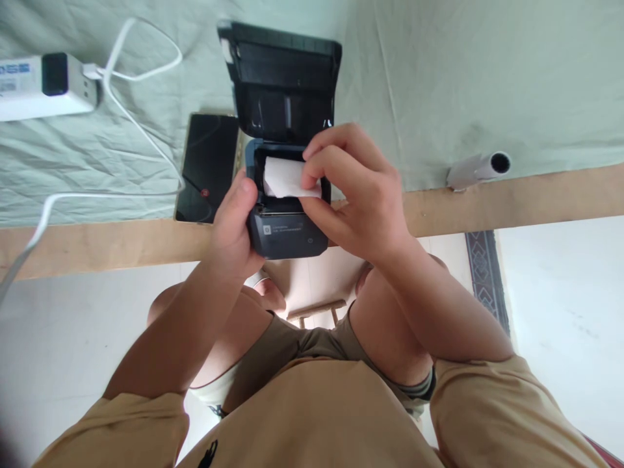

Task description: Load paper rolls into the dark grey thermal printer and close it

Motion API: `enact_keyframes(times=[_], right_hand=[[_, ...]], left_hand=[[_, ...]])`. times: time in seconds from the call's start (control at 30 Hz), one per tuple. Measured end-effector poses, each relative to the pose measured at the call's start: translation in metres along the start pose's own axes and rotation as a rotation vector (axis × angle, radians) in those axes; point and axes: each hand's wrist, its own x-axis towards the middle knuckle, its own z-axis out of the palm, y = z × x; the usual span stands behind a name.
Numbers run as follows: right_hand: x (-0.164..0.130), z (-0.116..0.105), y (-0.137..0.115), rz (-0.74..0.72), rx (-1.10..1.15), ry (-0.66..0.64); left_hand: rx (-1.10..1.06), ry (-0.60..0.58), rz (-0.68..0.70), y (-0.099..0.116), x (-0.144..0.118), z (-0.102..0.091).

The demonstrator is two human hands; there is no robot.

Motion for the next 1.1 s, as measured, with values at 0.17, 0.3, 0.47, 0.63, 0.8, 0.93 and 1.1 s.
enact_keyframes(times=[0.17,0.3,0.47,0.63,0.8,0.93,1.1], right_hand=[[-0.004,0.000,0.001,-0.238,0.134,-0.006],[-0.002,0.002,0.003,-0.449,0.186,-0.060],[-0.002,0.005,0.008,-0.061,0.236,0.092],[-0.003,0.012,0.012,0.167,0.452,-0.252],[-0.002,0.012,0.010,0.184,0.580,-0.355],[-0.002,0.011,0.008,0.196,0.728,-0.306],[-0.001,0.014,0.013,0.196,0.848,-0.272]], left_hand=[[-0.039,0.004,-0.018,0.002,0.002,-0.004],[0.000,-0.031,-0.046,0.005,0.001,-0.011],[0.086,0.002,-0.042,0.005,-0.001,-0.007],[0.029,0.062,0.036,0.004,-0.005,0.004],[0.047,0.028,0.058,0.002,-0.003,-0.003],[0.073,-0.081,0.103,-0.006,0.008,-0.019],[0.148,-0.143,0.113,-0.014,0.015,-0.031]])
